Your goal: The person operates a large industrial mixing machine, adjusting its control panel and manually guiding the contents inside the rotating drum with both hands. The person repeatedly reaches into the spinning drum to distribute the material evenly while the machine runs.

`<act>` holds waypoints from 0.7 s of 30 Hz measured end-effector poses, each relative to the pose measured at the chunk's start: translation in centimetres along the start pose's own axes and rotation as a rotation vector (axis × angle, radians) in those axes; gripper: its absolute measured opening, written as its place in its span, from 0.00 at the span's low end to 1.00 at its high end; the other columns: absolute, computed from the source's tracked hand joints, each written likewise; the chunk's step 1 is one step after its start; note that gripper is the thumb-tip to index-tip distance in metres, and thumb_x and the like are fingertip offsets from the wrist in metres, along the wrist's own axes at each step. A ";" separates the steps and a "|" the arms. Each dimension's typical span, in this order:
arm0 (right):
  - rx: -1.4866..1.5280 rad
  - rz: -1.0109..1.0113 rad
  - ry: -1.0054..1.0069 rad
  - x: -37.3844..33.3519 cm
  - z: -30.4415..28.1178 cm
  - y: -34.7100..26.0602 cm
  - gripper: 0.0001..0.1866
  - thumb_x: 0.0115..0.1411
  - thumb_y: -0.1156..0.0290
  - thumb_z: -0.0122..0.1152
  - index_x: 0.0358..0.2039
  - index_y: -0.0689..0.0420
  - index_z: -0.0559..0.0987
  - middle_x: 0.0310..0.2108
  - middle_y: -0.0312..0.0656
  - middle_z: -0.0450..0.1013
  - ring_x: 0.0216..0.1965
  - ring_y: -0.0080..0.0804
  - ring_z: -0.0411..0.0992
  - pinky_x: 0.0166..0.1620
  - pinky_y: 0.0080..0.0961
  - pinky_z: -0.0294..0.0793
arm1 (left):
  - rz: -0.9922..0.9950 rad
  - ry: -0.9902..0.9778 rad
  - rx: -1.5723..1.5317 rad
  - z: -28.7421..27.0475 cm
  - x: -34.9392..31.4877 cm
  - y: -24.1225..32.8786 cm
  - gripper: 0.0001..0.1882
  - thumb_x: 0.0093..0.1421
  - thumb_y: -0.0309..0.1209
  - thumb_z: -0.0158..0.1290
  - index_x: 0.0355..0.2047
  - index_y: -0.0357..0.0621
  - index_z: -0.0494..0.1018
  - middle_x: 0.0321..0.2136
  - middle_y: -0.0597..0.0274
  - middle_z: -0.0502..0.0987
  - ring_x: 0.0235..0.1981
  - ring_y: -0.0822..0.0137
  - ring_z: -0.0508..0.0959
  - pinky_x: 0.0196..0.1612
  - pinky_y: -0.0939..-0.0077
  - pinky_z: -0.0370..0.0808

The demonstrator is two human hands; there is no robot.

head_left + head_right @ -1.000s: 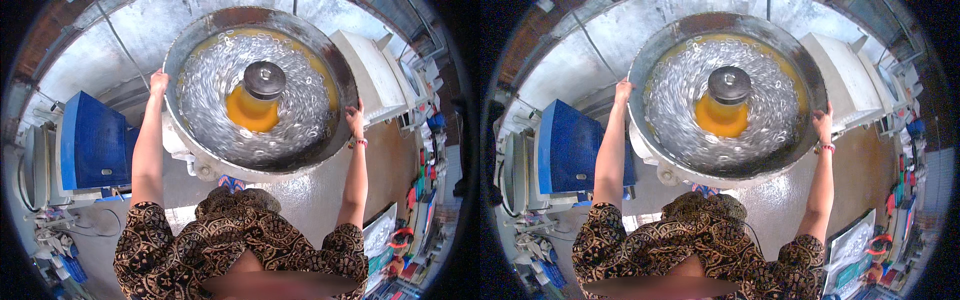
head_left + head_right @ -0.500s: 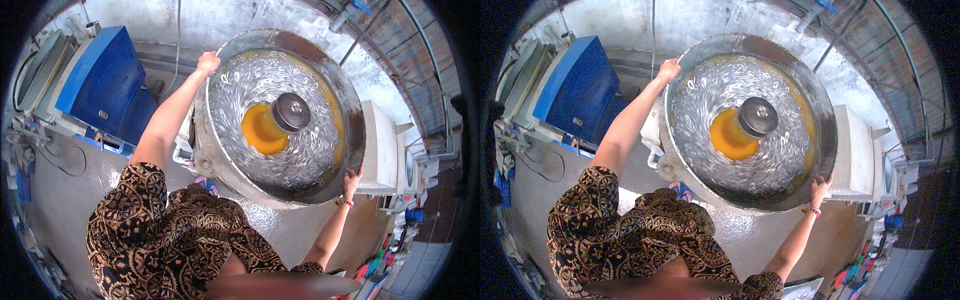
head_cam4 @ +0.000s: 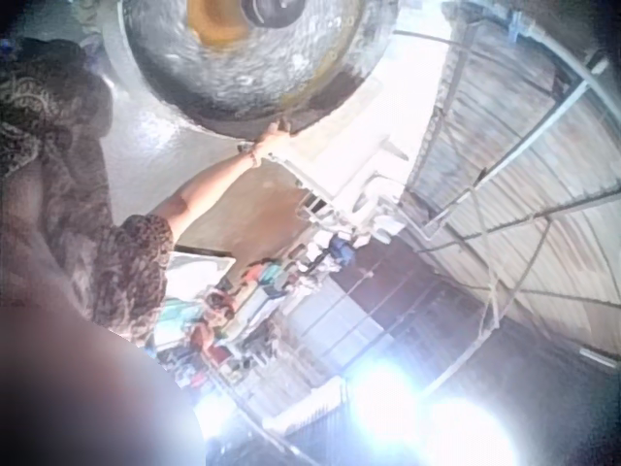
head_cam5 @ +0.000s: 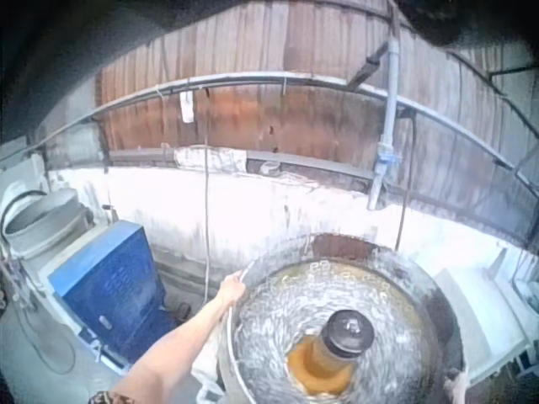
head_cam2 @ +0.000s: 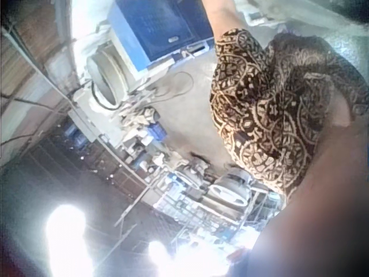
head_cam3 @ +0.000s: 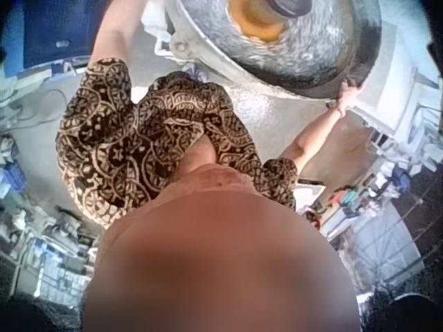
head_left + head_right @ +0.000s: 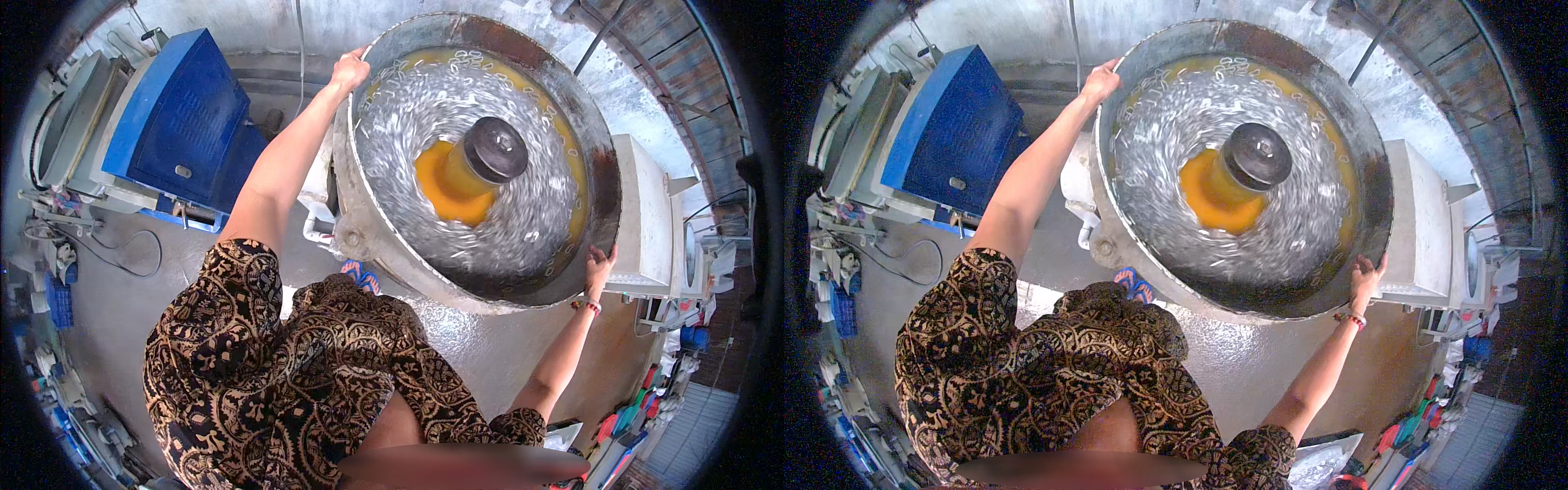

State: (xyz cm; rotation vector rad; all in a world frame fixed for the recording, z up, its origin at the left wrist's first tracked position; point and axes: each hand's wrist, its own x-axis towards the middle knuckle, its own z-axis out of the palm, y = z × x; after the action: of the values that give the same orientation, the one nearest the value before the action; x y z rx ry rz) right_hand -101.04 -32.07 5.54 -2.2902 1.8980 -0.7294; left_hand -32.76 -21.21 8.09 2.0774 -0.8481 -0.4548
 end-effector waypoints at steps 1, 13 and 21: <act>0.063 0.033 -0.035 0.1 0.1 0.4 0.19 0.46 0.78 0.55 0.42 0.61 0.75 0.59 0.48 0.50 0.55 0.39 0.58 0.54 0.27 0.60 | -0.012 -0.003 -0.012 0.0 0.0 0.0 0.28 0.47 0.28 0.41 0.51 0.62 0.66 0.43 0.56 0.74 0.48 0.60 0.71 0.52 0.71 0.65; 0.296 0.135 -0.108 0.9 1.1 2.8 0.12 0.47 0.77 0.56 0.35 0.58 0.79 0.62 0.43 0.43 0.51 0.36 0.63 0.51 0.28 0.63 | -0.008 -0.024 -0.015 -0.1 0.2 -0.1 0.26 0.46 0.29 0.42 0.50 0.56 0.68 0.45 0.54 0.72 0.49 0.58 0.69 0.52 0.71 0.65; 0.307 0.135 -0.155 1.2 1.1 3.6 0.14 0.46 0.77 0.56 0.36 0.58 0.79 0.62 0.44 0.42 0.48 0.35 0.66 0.47 0.27 0.66 | -0.041 -0.046 -0.034 -0.2 0.2 -0.2 0.24 0.46 0.30 0.43 0.47 0.57 0.70 0.40 0.55 0.75 0.46 0.57 0.72 0.48 0.69 0.67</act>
State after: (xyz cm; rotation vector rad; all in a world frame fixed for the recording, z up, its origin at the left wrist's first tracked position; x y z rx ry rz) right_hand -103.67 -34.28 3.65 -1.9535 1.7166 -0.7438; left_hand -32.46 -21.19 8.05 2.0630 -0.8196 -0.5375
